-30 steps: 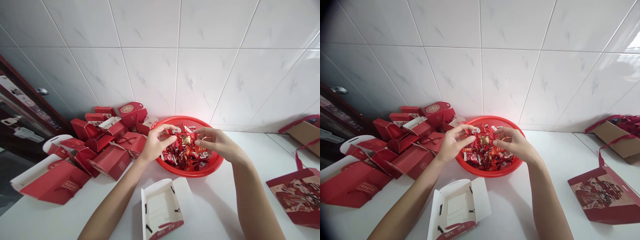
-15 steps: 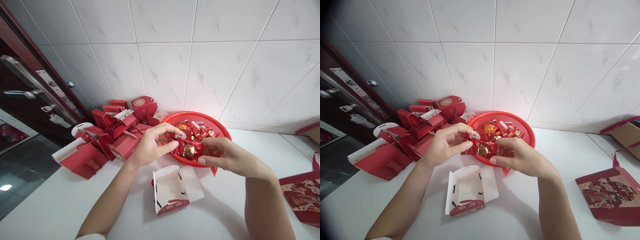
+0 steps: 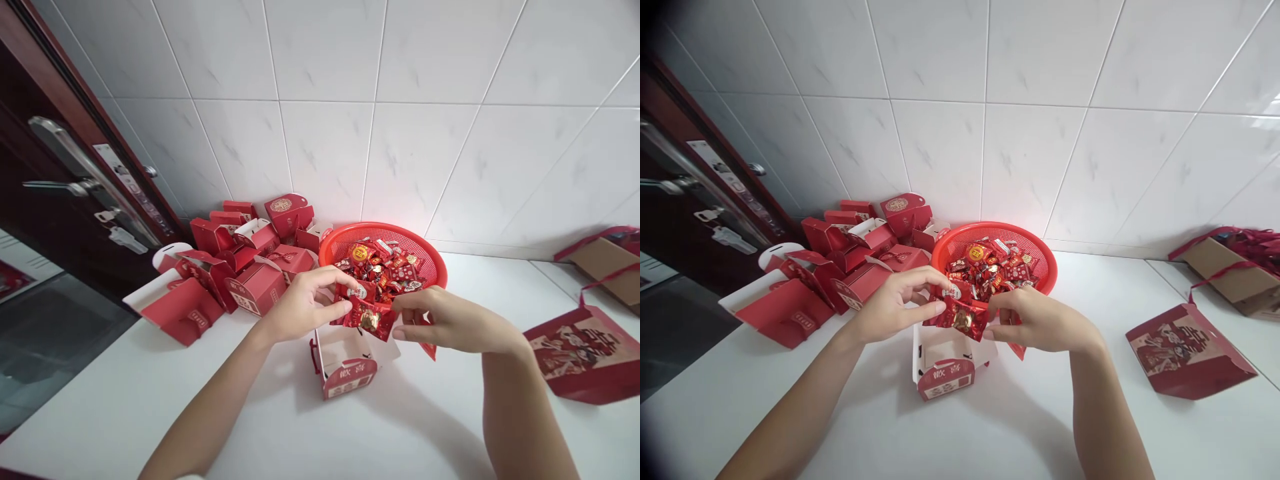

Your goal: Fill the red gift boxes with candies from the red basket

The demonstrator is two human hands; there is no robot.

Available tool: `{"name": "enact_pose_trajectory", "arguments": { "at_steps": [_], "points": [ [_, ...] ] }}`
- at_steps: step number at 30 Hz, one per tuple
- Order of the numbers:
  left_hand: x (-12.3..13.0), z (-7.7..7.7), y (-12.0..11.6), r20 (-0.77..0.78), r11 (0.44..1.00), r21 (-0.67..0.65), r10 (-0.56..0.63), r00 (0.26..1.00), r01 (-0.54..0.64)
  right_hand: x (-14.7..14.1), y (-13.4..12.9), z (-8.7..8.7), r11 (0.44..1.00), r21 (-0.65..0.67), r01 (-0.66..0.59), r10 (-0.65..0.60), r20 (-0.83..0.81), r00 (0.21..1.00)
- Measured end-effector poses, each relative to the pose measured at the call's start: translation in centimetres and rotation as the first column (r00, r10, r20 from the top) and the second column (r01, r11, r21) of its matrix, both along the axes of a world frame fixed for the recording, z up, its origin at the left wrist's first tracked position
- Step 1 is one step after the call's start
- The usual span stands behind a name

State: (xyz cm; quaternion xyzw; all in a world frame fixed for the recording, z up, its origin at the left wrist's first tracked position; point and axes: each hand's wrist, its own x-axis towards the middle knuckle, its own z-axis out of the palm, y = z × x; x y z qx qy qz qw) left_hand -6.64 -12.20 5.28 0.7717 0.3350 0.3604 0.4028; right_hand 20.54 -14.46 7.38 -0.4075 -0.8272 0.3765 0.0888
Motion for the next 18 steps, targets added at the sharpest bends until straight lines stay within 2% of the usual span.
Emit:
{"name": "enact_pose_trajectory", "arguments": {
  "at_steps": [7, 12, 18],
  "points": [
    [-0.6, -0.1, -0.8, -0.12, 0.993, 0.114, 0.039, 0.992, -0.025, -1.0, 0.0, -1.2, 0.998, -0.025, 0.06, -0.06, -0.032, 0.998],
    [-0.9, -0.1, -1.0, -0.244, 0.984, 0.171, -0.002, 0.97, 0.045, -1.3, -0.4, -1.2, 0.996, -0.032, 0.084, -0.085, -0.029, 0.996],
    [-1.1, -0.2, -0.8, -0.354, 0.977, 0.152, -0.085, 0.931, 0.147, -1.1, -0.7, -1.1, 0.995, -0.018, 0.097, -0.098, -0.071, 0.993]
  ]
}}
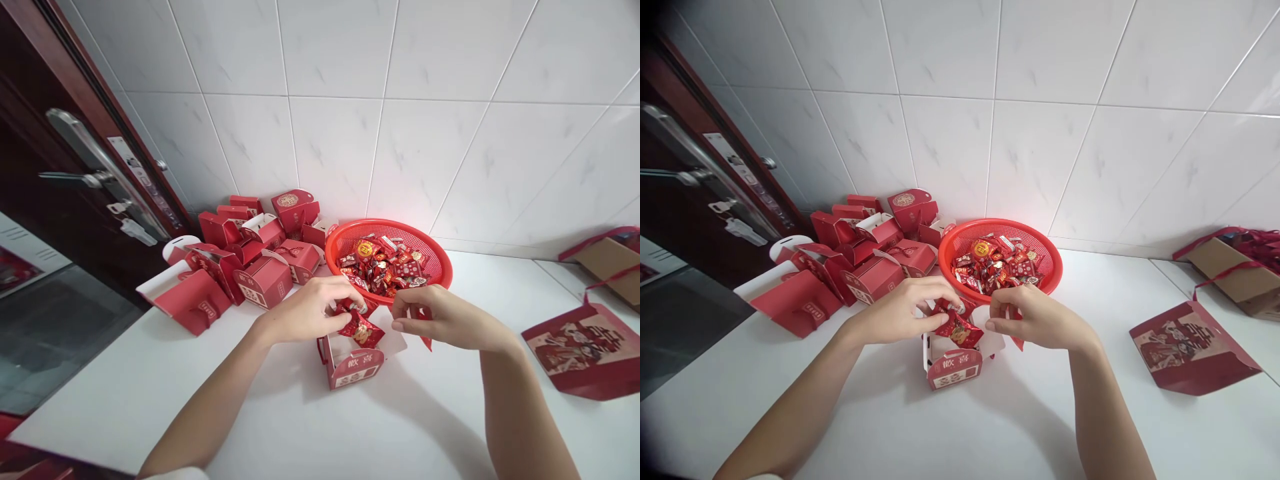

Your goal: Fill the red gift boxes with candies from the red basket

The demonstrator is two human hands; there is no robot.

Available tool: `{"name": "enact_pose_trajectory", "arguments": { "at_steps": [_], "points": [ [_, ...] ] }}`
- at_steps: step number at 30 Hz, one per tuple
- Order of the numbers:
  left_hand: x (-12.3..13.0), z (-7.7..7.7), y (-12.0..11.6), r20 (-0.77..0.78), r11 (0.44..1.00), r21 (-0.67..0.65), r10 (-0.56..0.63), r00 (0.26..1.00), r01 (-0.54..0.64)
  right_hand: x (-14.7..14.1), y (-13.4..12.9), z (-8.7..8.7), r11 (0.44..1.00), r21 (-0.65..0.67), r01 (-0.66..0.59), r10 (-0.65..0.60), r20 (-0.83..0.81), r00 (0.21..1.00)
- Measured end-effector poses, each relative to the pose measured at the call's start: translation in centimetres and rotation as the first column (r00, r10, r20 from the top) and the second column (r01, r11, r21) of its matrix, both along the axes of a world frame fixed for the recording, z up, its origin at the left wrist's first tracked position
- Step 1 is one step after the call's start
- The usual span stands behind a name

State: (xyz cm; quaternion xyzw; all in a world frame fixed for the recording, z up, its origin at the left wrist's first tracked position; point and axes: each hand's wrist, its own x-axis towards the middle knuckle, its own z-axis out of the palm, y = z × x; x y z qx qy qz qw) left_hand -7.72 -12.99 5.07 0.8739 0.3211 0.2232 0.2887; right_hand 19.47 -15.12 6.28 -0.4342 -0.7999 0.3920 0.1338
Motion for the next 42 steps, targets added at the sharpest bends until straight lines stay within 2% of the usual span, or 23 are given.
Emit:
{"name": "enact_pose_trajectory", "arguments": {
  "at_steps": [6, 9, 12, 19, 23, 25, 27, 30, 32, 42],
  "points": [
    [-0.4, -0.1, 0.1, -0.076, 0.999, 0.031, -0.031, 0.997, 0.034, -1.0, -0.8, 0.0, 0.987, 0.015, -0.163, 0.162, 0.041, 0.986],
    [-0.4, -0.1, -0.1, -0.113, 0.997, 0.061, -0.044, 0.993, 0.051, -2.0, -1.4, -0.2, 0.962, 0.062, -0.268, 0.258, 0.131, 0.957],
    [-0.4, 0.1, -0.2, -0.183, 0.995, 0.082, -0.042, 0.982, 0.058, -2.4, -2.0, -0.3, 0.93, 0.022, -0.367, 0.359, 0.156, 0.92],
    [-0.6, 0.5, -0.9, -0.336, 0.989, 0.132, -0.019, 0.942, 0.066, -2.1, -2.6, -0.4, 0.902, -0.063, -0.427, 0.426, 0.286, 0.858],
    [0.2, 0.5, -1.7, -0.412, 0.986, 0.142, -0.025, 0.911, 0.091, -2.4, -2.6, -0.5, 0.889, -0.085, -0.45, 0.454, 0.303, 0.838],
    [1.1, 0.6, -1.8, -0.479, 0.981, 0.125, -0.073, 0.875, 0.151, -2.5, -2.5, -0.5, 0.885, -0.092, -0.457, 0.463, 0.287, 0.838],
    [2.1, 0.7, -1.6, -0.573, 0.967, 0.088, -0.149, 0.806, 0.241, -2.5, -2.5, -0.4, 0.883, -0.102, -0.459, 0.468, 0.273, 0.84],
    [3.5, 0.9, -0.5, -0.666, 0.93, -0.029, -0.291, 0.686, 0.367, -2.4, -2.4, -0.3, 0.889, -0.11, -0.444, 0.457, 0.259, 0.851],
    [4.1, 1.0, 0.3, -0.678, 0.908, -0.106, -0.364, 0.639, 0.405, -2.3, -2.4, -0.2, 0.891, -0.104, -0.441, 0.453, 0.241, 0.858],
    [5.5, -0.9, 1.7, -0.658, 0.863, -0.231, -0.479, 0.581, 0.45, -2.1, -2.7, 0.1, 0.9, -0.077, -0.428, 0.433, 0.258, 0.864]
  ]
}}
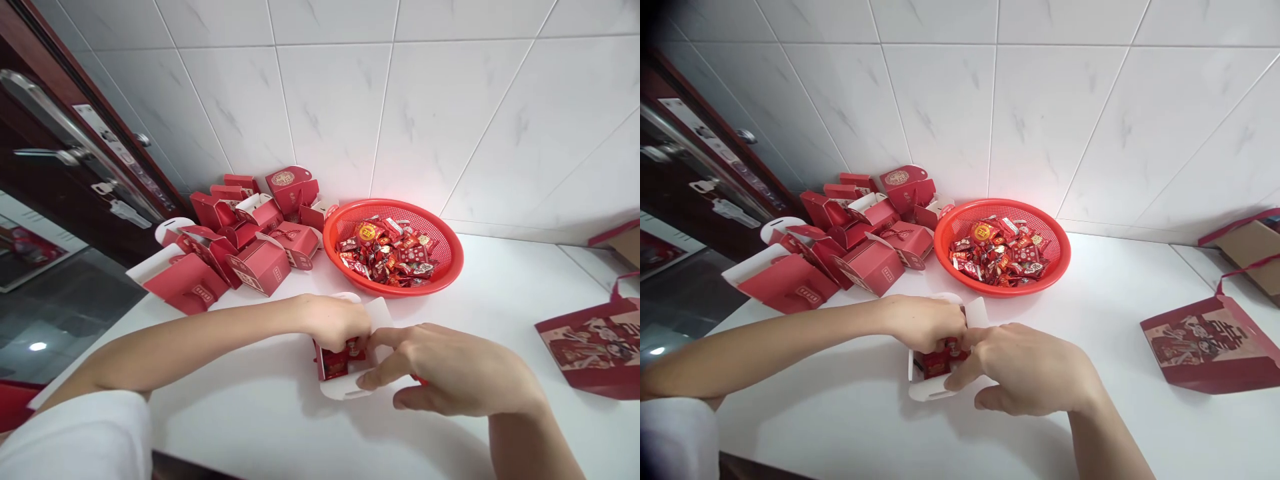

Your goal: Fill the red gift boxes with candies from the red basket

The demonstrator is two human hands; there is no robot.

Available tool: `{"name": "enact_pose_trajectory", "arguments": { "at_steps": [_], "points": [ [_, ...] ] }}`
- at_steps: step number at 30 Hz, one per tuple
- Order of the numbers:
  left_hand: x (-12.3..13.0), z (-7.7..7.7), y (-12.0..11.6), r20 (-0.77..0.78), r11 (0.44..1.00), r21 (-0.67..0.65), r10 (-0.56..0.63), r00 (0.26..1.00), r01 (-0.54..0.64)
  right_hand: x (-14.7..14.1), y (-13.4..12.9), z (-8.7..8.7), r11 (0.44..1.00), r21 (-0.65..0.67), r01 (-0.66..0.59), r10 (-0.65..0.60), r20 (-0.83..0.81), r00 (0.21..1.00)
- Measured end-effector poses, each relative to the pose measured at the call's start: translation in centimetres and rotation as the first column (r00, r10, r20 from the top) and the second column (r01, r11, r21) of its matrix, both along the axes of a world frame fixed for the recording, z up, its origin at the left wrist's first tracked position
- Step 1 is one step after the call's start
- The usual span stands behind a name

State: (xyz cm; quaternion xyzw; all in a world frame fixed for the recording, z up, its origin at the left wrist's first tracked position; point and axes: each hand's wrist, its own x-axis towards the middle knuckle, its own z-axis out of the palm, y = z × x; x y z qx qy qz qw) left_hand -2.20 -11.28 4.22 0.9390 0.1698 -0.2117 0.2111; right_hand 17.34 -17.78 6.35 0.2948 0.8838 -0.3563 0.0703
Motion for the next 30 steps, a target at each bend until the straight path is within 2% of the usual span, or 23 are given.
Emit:
{"name": "enact_pose_trajectory", "arguments": {
  "at_steps": [7, 13, 17, 20, 23, 27, 30],
  "points": [
    [0.6, 0.5, 0.4, -0.175, 0.996, -0.051, 0.067, 0.982, -0.077, 0.0, -0.1, 0.0, 0.999, 0.027, 0.019, -0.019, -0.016, 1.0],
    [0.6, 0.5, 0.7, -0.116, 0.995, -0.069, 0.069, 0.991, -0.077, -0.1, -0.2, 0.1, 0.999, 0.034, 0.006, -0.007, 0.021, 1.0],
    [0.4, 1.2, 0.5, -0.009, 0.996, 0.054, 0.071, 0.997, -0.071, -0.3, -0.2, 0.3, 0.998, 0.058, 0.009, -0.012, 0.045, 0.999],
    [0.2, 2.0, 0.3, -0.018, 0.982, 0.168, 0.087, 0.996, -0.083, -0.2, -0.2, 0.2, 0.997, 0.077, 0.01, -0.014, 0.049, 0.999],
    [0.0, 2.7, 0.1, -0.054, 0.975, 0.203, 0.098, 0.994, -0.085, -0.1, -0.2, 0.0, 0.997, 0.08, 0.007, -0.01, 0.037, 0.999],
    [-0.1, 2.7, 0.4, -0.051, 0.982, 0.161, 0.112, 0.992, -0.103, -0.2, -0.2, -0.1, 0.997, 0.076, 0.005, -0.006, 0.023, 1.0],
    [0.5, 1.8, 0.8, -0.088, 0.992, 0.046, 0.122, 0.989, -0.118, -0.2, -0.2, 0.0, 0.997, 0.071, 0.007, -0.009, 0.031, 0.999]
  ]
}}
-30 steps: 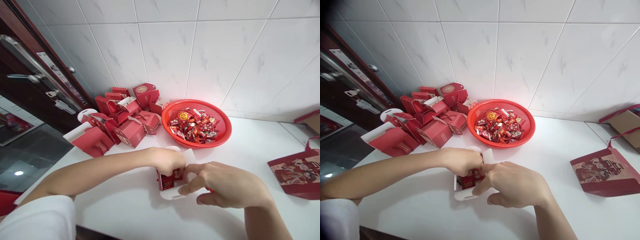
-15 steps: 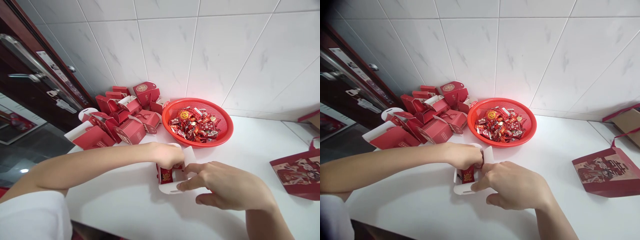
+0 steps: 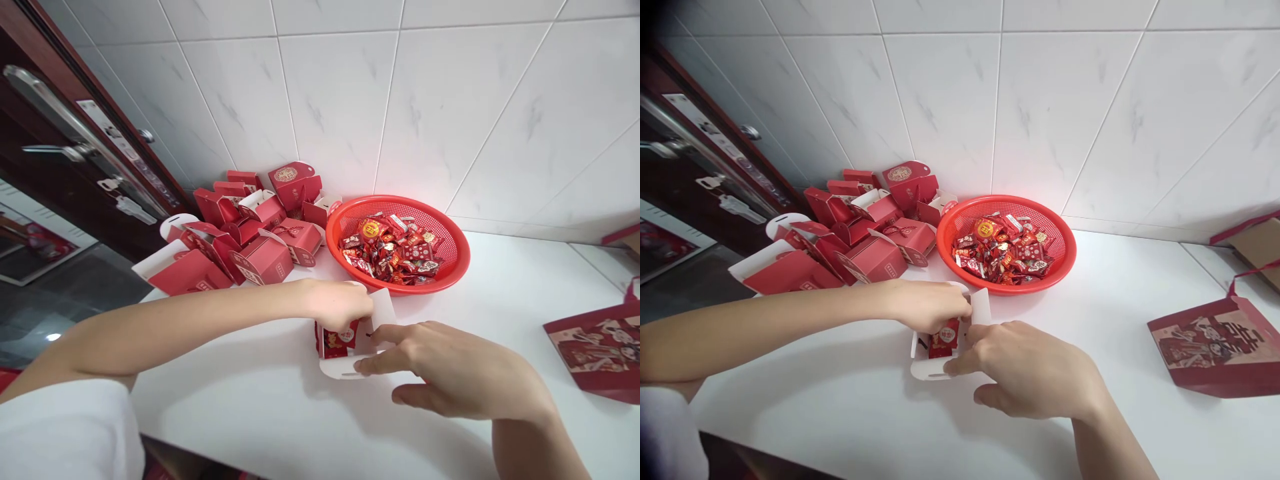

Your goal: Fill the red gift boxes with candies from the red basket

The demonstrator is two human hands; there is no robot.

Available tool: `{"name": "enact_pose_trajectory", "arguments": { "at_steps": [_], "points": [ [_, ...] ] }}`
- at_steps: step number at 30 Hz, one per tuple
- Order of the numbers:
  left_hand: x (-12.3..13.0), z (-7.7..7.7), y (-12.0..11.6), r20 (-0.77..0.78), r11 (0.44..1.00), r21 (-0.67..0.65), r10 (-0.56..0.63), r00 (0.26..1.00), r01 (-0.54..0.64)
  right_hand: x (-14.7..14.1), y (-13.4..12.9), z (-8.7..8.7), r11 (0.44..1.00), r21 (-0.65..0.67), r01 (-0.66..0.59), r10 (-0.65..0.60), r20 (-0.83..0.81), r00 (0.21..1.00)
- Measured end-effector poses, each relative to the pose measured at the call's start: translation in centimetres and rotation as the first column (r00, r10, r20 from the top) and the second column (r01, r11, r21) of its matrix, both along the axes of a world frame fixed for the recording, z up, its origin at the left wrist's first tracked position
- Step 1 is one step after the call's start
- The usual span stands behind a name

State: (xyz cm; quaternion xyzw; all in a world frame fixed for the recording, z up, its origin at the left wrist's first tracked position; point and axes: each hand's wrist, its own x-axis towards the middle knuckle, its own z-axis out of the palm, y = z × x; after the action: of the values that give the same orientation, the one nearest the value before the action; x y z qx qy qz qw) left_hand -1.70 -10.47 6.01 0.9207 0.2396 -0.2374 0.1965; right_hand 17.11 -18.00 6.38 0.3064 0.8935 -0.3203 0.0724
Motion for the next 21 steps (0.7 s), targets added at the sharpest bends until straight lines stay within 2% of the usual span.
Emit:
{"name": "enact_pose_trajectory", "arguments": {
  "at_steps": [2, 5, 9, 15, 21],
  "points": [
    [0.6, -0.8, 0.2, -0.034, 0.998, -0.057, 0.02, 0.999, -0.022, 0.0, 0.0, 0.0, 1.0, -0.005, 0.0, 0.0, -0.001, 1.0],
    [1.4, -1.9, 0.4, -0.066, 0.997, -0.056, 0.058, 0.996, -0.062, 0.1, 0.0, 0.0, 1.0, -0.006, -0.005, 0.004, -0.018, 1.0],
    [1.8, -2.5, 0.4, -0.107, 0.993, -0.095, 0.055, 0.993, -0.066, 0.3, 0.0, -0.1, 1.0, -0.019, -0.005, 0.004, -0.04, 0.999],
    [1.3, -1.1, 0.6, -0.107, 0.994, -0.056, 0.082, 0.991, -0.089, 0.7, -0.1, -0.2, 0.999, -0.034, 0.019, -0.021, -0.076, 0.997],
    [0.9, 1.0, -0.2, -0.191, 0.992, -0.095, 0.064, 0.98, -0.083, 2.1, 1.0, 0.1, 0.998, 0.01, 0.06, -0.055, -0.251, 0.966]
  ]
}}
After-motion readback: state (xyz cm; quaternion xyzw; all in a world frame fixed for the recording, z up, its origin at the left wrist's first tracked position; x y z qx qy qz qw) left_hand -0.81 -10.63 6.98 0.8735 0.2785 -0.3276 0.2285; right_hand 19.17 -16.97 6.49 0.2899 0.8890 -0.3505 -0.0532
